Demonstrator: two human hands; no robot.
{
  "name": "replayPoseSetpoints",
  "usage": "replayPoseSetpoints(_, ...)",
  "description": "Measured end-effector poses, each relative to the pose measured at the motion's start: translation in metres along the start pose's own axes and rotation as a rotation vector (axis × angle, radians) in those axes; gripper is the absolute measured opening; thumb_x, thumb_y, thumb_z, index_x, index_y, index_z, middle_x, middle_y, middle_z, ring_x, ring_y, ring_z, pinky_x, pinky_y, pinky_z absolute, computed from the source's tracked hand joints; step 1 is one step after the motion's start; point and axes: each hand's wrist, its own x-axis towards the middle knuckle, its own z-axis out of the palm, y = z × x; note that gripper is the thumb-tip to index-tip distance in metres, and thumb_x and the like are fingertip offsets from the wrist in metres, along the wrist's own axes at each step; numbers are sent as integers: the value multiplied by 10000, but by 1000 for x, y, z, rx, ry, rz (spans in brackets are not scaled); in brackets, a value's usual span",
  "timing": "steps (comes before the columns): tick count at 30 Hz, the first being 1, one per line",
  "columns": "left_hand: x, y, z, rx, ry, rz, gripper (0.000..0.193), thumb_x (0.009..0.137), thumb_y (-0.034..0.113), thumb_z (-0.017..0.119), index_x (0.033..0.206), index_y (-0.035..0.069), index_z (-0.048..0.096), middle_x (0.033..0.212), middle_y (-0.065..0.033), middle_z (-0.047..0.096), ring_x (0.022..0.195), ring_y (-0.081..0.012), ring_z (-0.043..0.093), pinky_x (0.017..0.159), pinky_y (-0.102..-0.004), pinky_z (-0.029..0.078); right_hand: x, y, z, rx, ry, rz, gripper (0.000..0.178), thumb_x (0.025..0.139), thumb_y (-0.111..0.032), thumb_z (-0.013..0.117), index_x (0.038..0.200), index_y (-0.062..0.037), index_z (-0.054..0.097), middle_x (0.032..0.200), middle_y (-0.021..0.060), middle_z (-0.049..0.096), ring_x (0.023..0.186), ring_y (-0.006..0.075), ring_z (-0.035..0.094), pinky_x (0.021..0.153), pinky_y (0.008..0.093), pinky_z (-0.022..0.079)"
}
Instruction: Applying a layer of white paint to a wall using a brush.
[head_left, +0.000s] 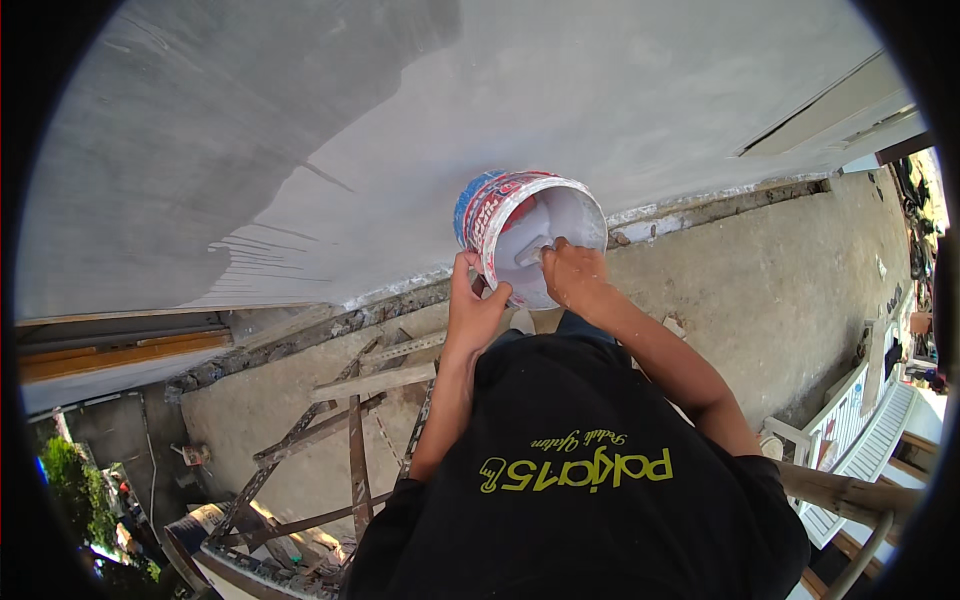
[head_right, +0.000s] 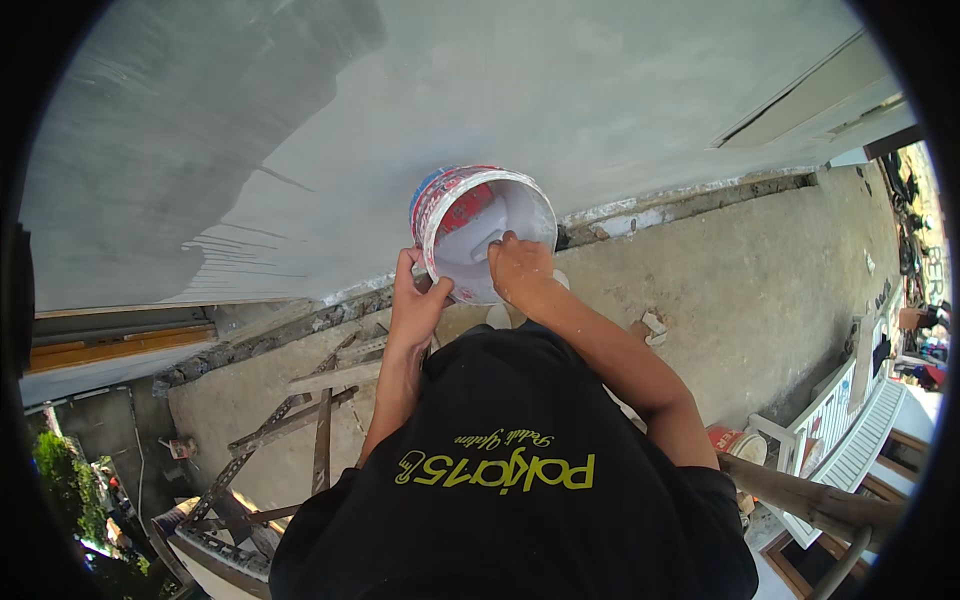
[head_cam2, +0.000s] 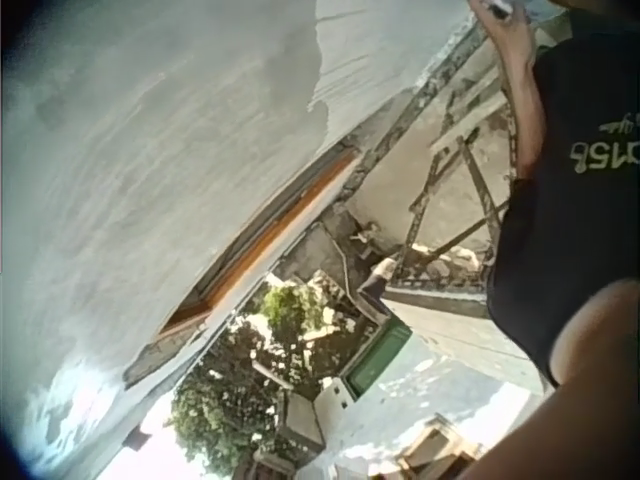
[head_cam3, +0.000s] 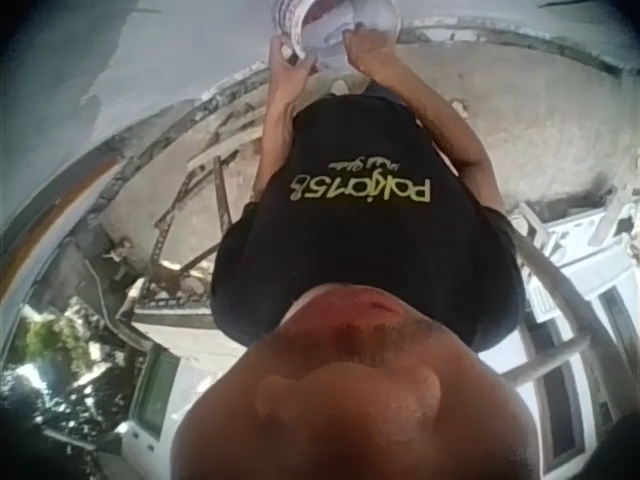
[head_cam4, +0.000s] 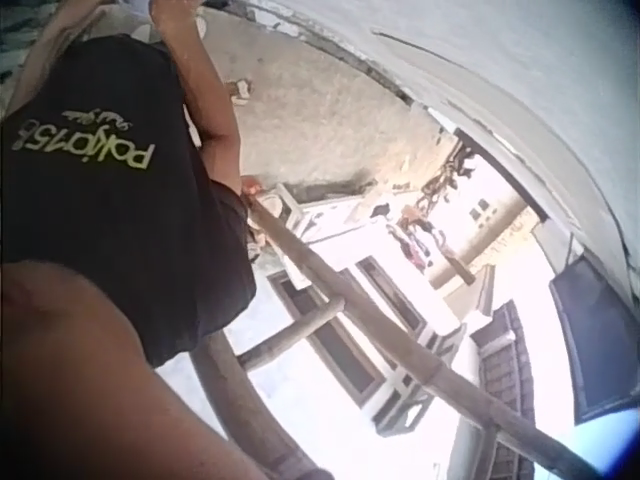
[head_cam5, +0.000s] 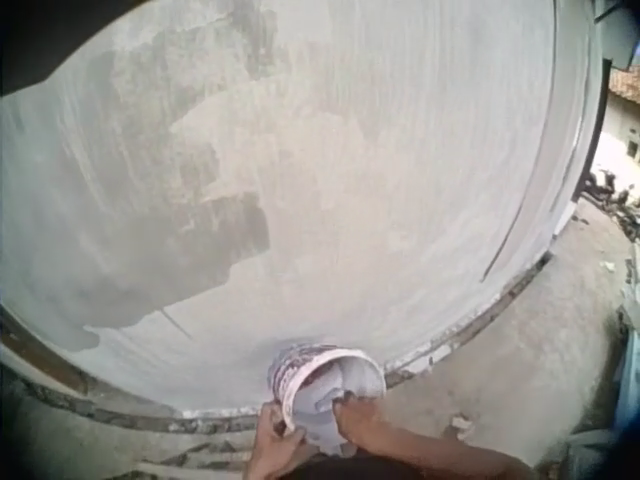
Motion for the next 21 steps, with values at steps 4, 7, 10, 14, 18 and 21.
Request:
replayPoseSetpoints(4, -12, 1, -4, -46, 24, -83, 361, 766, -110, 533, 991, 114, 361, 1027, -41, 482, 987, -137, 505, 646, -272, 499, -16, -6, 4, 99, 72, -77, 240, 886, -253, 525, 949, -54, 643, 892, 161, 625, 765, 319, 660, 648, 427, 515)
replayPoseSetpoints(7, -16, 4, -6, 22, 52, -50, 332, 804, -63, 548, 1025, 110, 372, 971, -58, 563, 823, -132, 588, 607, -262, 514, -30, -6, -21, 221, 135, -58, 251, 892, -270, 540, 946, -52, 653, 858, 164, 641, 750, 343, 650, 649, 443, 511)
replayPoseSetpoints(10, -19, 11, -4, 7, 91, -91, 315, 806, -45, 556, 1023, 108, 387, 953, -48, 559, 785, -112, 584, 578, -245, 507, -43, 1, -42, 300, 133, 15, 270, 908, -298, 531, 920, -58, 654, 776, 166, 649, 702, 358, 640, 629, 455, 507)
replayPoseSetpoints(14, -16, 15, -2, -31, 104, -101, 306, 804, -40, 560, 1018, 106, 398, 949, -35, 553, 778, -109, 584, 555, -240, 509, -55, 16, -41, 405, 235, 41, 284, 929, -318, 512, 896, -70, 647, 682, 165, 641, 660, 365, 633, 590, 461, 500)
replayPoseSetpoints(18, -9, 14, -5, -40, 131, -127, 289, 797, -34, 574, 991, 106, 412, 957, -22, 532, 786, -108, 577, 532, -238, 513, -64, 25, -25, 399, 277, 63, 239, 914, -286, 551, 916, -70, 652, 724, 154, 655, 679, 349, 641, 587, 428, 508)
replayPoseSetpoints(21, -6, 12, -9, -31, 136, -141, 281, 795, -32, 577, 977, 107, 414, 989, -23, 512, 809, -116, 572, 534, -248, 521, -67, 28, -18, 522, 505, 18, 211, 890, -256, 598, 967, -67, 653, 767, 140, 672, 685, 333, 648, 582, 395, 514)
